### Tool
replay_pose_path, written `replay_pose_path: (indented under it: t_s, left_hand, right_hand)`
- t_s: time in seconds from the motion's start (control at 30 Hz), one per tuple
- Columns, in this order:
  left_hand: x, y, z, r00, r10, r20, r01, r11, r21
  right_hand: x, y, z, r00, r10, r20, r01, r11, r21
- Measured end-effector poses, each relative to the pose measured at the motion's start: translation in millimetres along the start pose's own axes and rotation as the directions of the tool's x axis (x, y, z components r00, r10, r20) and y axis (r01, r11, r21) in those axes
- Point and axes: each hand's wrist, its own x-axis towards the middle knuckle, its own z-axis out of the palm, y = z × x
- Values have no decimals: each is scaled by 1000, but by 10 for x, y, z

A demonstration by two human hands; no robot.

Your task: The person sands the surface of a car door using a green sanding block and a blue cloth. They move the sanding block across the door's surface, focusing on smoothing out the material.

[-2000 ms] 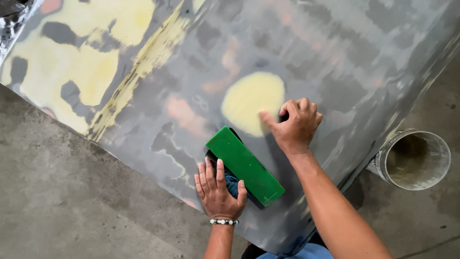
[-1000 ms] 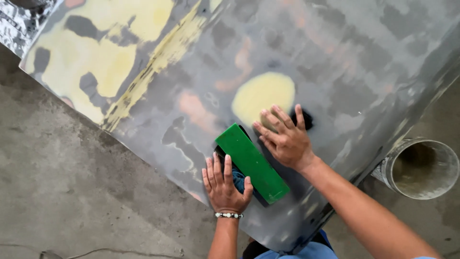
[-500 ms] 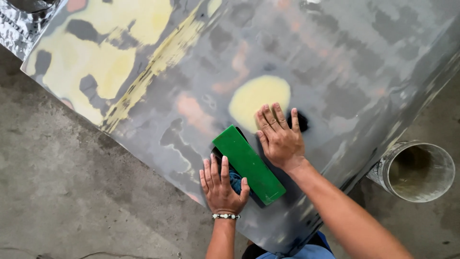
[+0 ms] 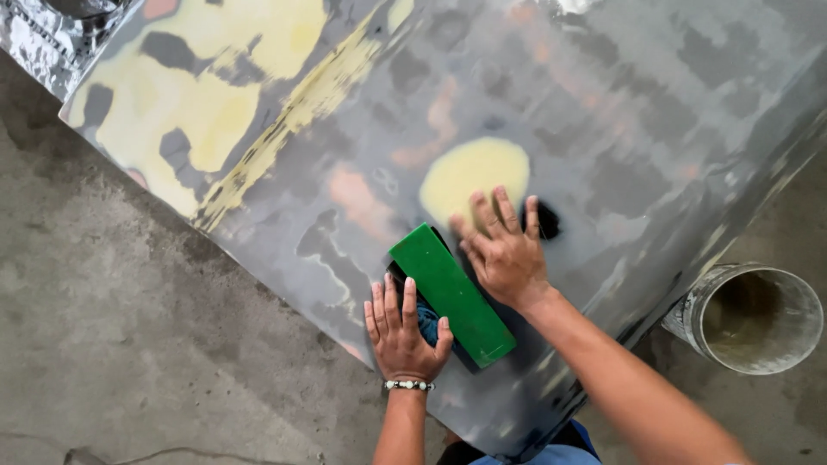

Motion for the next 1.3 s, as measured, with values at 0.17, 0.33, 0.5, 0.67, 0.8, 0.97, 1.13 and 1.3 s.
replay_pose_path:
  t_s: [0.17,0.33,0.5,0.67,0.8,0.97,1.13,1.3]
  left_hand:
    - [28,-16,54,998,18,-56,-19,999,-26]
    - [7,-6,25,998,16,-52,-16,1000,3]
    - [36,0,24,997,27,-78,-29,999,-27]
    - [33,-20,52,998,12,-62,-13,1000,-11]
    - [7,0,37,998,4,-59,-3,1000,7]
    - [11,-21,59,995,17,-97,-18,1000,-10]
    - [38,8,64,993,18,-115,-20,1000,-11]
    - [-68,-96,142,996,-11,-94,8,999,-36]
  right_hand:
    - [195,132,33,999,-47,19,47,999,-15]
    - [354,-14,84,996,89,4,-89,996,-8]
    - [320,39,66,998,-43,50,44,999,-11]
    - [530,25,193,1000,5,29,-5,1000,-20]
    - [501,2,219,1000,24,-6,-24,999,-23]
    - [761,115,195,1000,5,24,-4,1000,-15]
    - [637,38,296,994,67,-81,-66,998,18]
    - [-87,-275,257,998,41,52,-57,935,349]
